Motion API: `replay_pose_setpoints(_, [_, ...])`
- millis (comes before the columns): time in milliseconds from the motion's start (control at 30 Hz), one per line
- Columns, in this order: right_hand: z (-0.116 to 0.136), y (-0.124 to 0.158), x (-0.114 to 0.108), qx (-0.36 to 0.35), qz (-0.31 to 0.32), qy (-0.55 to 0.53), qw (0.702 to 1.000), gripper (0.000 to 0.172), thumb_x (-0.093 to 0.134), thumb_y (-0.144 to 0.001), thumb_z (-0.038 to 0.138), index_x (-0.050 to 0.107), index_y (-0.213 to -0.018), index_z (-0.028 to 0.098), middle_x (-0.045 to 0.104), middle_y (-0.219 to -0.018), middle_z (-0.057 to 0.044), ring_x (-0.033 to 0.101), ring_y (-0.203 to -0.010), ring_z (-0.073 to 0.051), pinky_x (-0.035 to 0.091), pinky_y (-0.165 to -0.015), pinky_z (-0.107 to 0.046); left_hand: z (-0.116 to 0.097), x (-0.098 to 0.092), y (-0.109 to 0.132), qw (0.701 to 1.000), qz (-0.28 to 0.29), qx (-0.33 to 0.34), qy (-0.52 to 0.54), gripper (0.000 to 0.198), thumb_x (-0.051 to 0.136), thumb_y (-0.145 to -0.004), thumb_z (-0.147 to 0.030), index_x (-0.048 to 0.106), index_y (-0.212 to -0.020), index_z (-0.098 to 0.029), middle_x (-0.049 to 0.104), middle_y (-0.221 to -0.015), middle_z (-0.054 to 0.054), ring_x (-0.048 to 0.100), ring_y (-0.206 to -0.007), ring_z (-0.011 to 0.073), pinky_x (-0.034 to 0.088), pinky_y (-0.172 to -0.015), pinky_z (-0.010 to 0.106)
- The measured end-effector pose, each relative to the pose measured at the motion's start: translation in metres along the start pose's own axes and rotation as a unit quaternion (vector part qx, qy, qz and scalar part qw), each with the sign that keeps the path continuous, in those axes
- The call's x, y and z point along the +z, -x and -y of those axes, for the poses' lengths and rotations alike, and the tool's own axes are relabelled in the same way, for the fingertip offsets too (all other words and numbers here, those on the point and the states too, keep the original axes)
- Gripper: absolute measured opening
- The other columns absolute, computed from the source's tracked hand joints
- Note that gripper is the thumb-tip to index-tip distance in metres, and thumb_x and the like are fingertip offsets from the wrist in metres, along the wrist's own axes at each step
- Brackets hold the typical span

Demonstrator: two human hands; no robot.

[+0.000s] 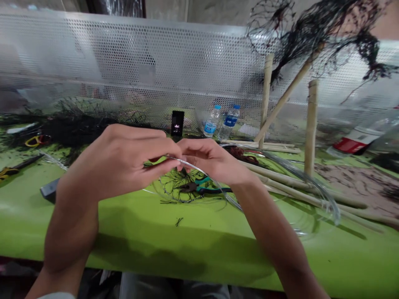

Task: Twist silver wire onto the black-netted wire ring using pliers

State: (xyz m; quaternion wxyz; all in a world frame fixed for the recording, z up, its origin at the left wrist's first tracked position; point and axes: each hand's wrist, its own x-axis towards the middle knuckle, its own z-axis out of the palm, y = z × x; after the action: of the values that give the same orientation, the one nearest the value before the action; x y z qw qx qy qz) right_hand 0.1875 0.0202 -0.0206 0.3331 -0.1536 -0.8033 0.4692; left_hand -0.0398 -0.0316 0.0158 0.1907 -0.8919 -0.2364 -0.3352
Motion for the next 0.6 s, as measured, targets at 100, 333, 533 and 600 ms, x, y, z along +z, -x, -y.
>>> replay_pose_setpoints(100, [-0.009, -0.001, -0.005, -0.065, 0.033, -0.015, 0.997, 0.006, 0.077, -0.092, 0.019, 0.073, -0.091, 0.014, 0.065, -0.088, 0.000, 0.056, -0.076, -0.010, 0.046, -0.071, -0.025, 0.001, 0.000, -0.002, 1.000, 0.010, 0.011, 0.018, 0.015, 0.062, -0.102, -0.022, 0.072, -0.090, -0.024, 0.070, -0.077, -0.004, 0.061, -0.063, 0.0082, 0.041, -0.060, 0.023])
replay_pose_setpoints(333, [-0.010, 0.000, -0.010, -0.189, 0.066, 0.071, 0.977, 0.008, 0.075, -0.092, 0.009, 0.073, -0.085, 0.012, 0.067, -0.092, -0.003, 0.062, -0.083, -0.010, 0.050, -0.075, -0.024, -0.005, 0.002, -0.004, 0.999, -0.015, 0.030, 0.015, 0.020, 0.067, -0.098, -0.023, 0.073, -0.080, -0.026, 0.064, -0.062, -0.007, 0.055, -0.053, 0.0059, 0.039, -0.057, 0.020])
replay_pose_setpoints(533, [-0.002, 0.005, -0.013, -0.248, -0.009, 0.241, 0.938, 0.010, 0.068, -0.100, 0.019, 0.074, -0.092, 0.017, 0.067, -0.102, -0.006, 0.064, -0.091, -0.014, 0.052, -0.082, -0.029, -0.007, 0.003, -0.004, 1.000, -0.019, 0.010, 0.018, 0.017, 0.068, -0.097, -0.023, 0.072, -0.081, -0.027, 0.067, -0.064, -0.008, 0.056, -0.053, 0.0059, 0.040, -0.056, 0.022])
replay_pose_setpoints(600, [-0.001, 0.006, -0.014, -0.265, -0.040, 0.267, 0.926, 0.010, 0.069, -0.100, 0.021, 0.075, -0.093, 0.019, 0.067, -0.102, -0.005, 0.065, -0.091, -0.014, 0.052, -0.083, -0.030, -0.007, 0.003, -0.003, 1.000, -0.019, 0.005, 0.023, 0.016, 0.067, -0.097, -0.024, 0.072, -0.082, -0.027, 0.070, -0.067, -0.007, 0.061, -0.056, 0.0061, 0.042, -0.057, 0.022])
